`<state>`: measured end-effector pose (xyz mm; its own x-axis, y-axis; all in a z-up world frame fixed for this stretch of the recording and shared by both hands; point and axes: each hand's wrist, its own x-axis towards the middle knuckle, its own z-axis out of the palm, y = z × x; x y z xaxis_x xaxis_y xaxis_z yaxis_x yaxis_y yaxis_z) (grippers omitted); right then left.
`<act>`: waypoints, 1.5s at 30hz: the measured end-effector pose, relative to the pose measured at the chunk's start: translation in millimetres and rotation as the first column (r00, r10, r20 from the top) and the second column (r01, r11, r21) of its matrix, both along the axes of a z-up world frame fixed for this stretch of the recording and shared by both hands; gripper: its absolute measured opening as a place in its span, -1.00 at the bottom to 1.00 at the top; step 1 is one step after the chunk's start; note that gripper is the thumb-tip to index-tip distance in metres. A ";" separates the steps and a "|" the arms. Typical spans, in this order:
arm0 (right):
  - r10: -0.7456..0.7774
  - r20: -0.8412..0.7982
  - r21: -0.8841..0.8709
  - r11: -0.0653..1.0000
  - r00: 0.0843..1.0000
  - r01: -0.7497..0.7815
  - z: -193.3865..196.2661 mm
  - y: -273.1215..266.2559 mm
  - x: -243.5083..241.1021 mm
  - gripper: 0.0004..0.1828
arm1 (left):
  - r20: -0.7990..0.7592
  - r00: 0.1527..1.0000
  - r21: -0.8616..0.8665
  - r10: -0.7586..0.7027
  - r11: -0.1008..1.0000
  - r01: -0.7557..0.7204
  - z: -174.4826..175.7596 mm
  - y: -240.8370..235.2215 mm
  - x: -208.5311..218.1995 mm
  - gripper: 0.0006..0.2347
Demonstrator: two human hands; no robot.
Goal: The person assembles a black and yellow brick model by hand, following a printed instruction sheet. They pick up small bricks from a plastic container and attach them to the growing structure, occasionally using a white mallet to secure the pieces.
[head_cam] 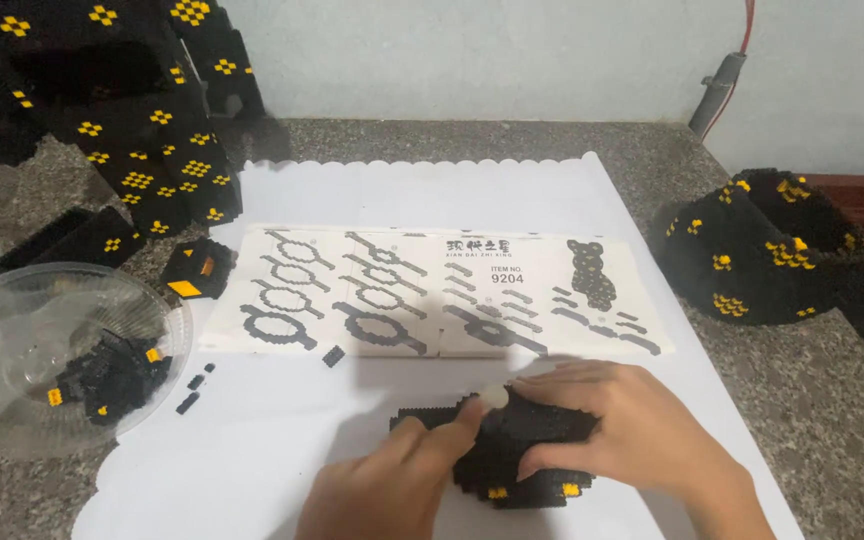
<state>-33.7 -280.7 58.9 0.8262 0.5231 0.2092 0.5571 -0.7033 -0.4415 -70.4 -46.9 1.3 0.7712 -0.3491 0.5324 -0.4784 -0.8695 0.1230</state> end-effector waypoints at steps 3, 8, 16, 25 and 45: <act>0.071 -0.004 0.014 0.997 0.997 -0.071 6.0 1.6 0.3 -0.40 | 0.015 0.998 0.009 -0.064 0.998 0.064 17.2 2.8 -0.6 -0.43; 0.016 0.024 0.024 1.000 1.000 -0.016 1.2 1.1 -2.0 -0.42 | -0.013 0.979 0.027 -0.203 0.979 0.203 1.2 21.8 11.3 -0.47; 0.055 0.097 -0.009 0.998 0.994 -0.054 -3.3 -2.3 1.7 -0.39 | -0.458 0.830 0.008 0.319 0.935 -0.355 5.0 87.7 27.5 -0.74; -0.025 0.208 -0.036 0.999 0.978 0.034 -15.0 -4.1 3.6 -0.35 | -0.144 0.981 -0.140 0.130 0.979 -0.151 -17.4 71.7 66.8 -0.71; -0.211 -0.535 0.661 0.498 0.818 0.561 3.4 73.9 16.1 -0.76 | -0.064 0.809 -0.805 -0.584 0.510 0.305 62.0 7.9 63.2 -0.77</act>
